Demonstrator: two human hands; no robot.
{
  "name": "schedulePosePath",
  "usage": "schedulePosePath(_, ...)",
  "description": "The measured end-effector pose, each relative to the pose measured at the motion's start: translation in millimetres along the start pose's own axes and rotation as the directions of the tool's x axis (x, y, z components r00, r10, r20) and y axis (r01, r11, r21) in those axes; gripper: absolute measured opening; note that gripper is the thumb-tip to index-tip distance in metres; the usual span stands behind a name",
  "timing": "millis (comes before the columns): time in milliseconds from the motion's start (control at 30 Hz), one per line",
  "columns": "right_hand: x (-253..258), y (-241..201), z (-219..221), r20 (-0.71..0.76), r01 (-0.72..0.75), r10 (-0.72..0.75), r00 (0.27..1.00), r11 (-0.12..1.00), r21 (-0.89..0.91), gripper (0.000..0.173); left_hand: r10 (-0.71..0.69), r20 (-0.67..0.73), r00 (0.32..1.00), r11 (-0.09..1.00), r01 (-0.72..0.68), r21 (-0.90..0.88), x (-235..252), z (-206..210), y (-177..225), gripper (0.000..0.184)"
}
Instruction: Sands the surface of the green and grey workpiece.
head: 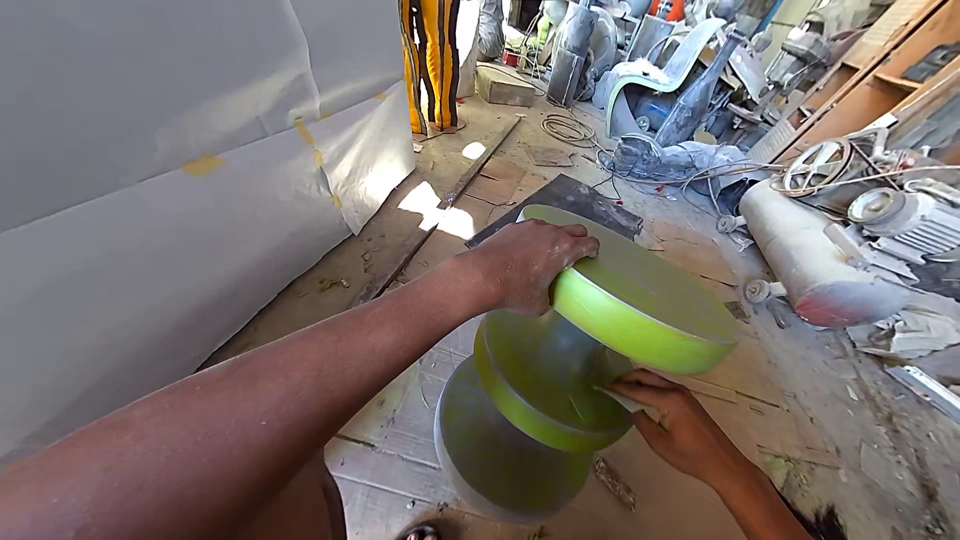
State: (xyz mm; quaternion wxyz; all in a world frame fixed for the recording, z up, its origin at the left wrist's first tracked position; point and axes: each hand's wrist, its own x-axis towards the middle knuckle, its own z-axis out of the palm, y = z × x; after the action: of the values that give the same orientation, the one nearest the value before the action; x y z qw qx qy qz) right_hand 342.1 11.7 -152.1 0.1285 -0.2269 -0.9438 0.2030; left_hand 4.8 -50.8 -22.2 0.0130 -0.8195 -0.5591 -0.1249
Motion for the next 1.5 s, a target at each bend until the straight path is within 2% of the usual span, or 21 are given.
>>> schedulePosePath(100, 15.3, 18.0, 15.8, -0.045, 0.005, -0.005, 0.999, 1.000, -0.014, 0.038, 0.004, -0.002, 1.000, 1.000, -0.004, -0.003, 0.9, -0.5, 0.7, 0.084)
schedulePosePath(200, 19.1, 19.5, 25.8, -0.022, 0.035, -0.035, 0.999, 0.999, 0.001, 0.042, 0.008, -0.009, 1.000, 1.000, -0.008, -0.007, 0.5, -1.2, -0.4, 0.085)
schedulePosePath(400, 6.3, -0.7, -1.5, 0.268, -0.033, 0.026, 0.963, 0.999, 0.024, 0.039, 0.004, -0.018, 1.000, 1.000, -0.004, -0.011, -0.5, 0.6, -0.7, 0.086)
schedulePosePath(500, 1.0, -2.4, -14.1, 0.324, -0.023, -0.005, 0.946, 0.996, 0.081, 0.032, 0.008, -0.023, 1.000, 1.000, -0.008, -0.004, -0.5, 1.1, -2.1, 0.086)
schedulePosePath(567, 2.6, 4.7, -12.2, 0.219, -0.004, -0.021, 0.976, 0.994, 0.111, 0.029, 0.018, -0.031, 0.999, 1.000, -0.018, -0.004, 0.2, 2.2, -4.1, 0.086)
schedulePosePath(633, 9.8, 14.2, -1.7, 0.029, 0.024, -0.027, 0.999, 0.996, 0.090, 0.033, 0.006, -0.020, 1.000, 1.000, -0.006, -0.006, 1.0, 1.2, -2.8, 0.086)
schedulePosePath(700, 18.0, 24.6, 15.8, -0.132, 0.047, -0.048, 0.990, 0.999, -0.005, 0.033, -0.008, -0.002, 1.000, 1.000, 0.008, -0.003, 1.1, -0.9, -0.3, 0.086)
schedulePosePath(767, 22.2, 27.9, 34.3, -0.232, 0.058, -0.085, 0.969, 0.991, -0.122, 0.036, -0.006, -0.002, 1.000, 1.000, 0.006, -0.004, 1.0, -1.7, 0.4, 0.085)
schedulePosePath(867, 21.0, 17.1, 43.1, -0.201, 0.067, -0.118, 0.972, 0.968, -0.241, 0.041, -0.001, -0.011, 1.000, 1.000, 0.001, -0.014, 0.4, -1.8, -0.5, 0.085)
schedulePosePath(967, 15.1, 6.8, 31.2, -0.019, 0.063, -0.072, 0.997, 0.952, -0.301, 0.041, 0.006, -0.018, 1.000, 1.000, -0.006, -0.011, -0.3, 0.4, -3.5, 0.086)
schedulePosePath(1067, 8.2, 13.1, 15.0, 0.115, 0.089, -0.061, 0.991, 0.962, -0.257, 0.044, 0.014, -0.022, 1.000, 1.000, -0.015, -0.012, 0.9, 1.0, -4.4, 0.085)
schedulePosePath(1133, 7.0, 25.0, 9.5, 0.065, 0.108, -0.100, 0.993, 0.984, -0.141, 0.038, 0.019, -0.029, 0.999, 1.000, -0.019, -0.013, 1.6, 1.4, -5.2, 0.083)
schedulePosePath(1200, 9.6, 37.3, 13.8, -0.106, 0.118, -0.119, 0.987, 0.993, -0.015, 0.037, 0.010, -0.022, 1.000, 1.000, -0.010, -0.014, 2.2, 0.7, -4.9, 0.083)
schedulePosePath(1300, 17.1, 52.4, 31.8, -0.293, 0.119, -0.102, 0.951, 0.992, 0.041, 0.033, -0.002, -0.016, 1.000, 1.000, 0.002, -0.009, 2.2, -0.6, -3.8, 0.084)
schedulePosePath(1367, 21.0, 52.5, 40.9, -0.294, 0.145, -0.120, 0.948, 0.987, 0.065, 0.034, -0.003, -0.015, 1.000, 1.000, 0.003, -0.011, 2.5, -0.6, -3.9, 0.085)
schedulePosePath(1500, 19.7, 50.5, 38.2, -0.157, 0.159, -0.148, 0.976, 0.985, 0.064, 0.040, -0.001, -0.015, 1.000, 1.000, 0.001, -0.011, 2.3, 0.2, -5.0, 0.085)
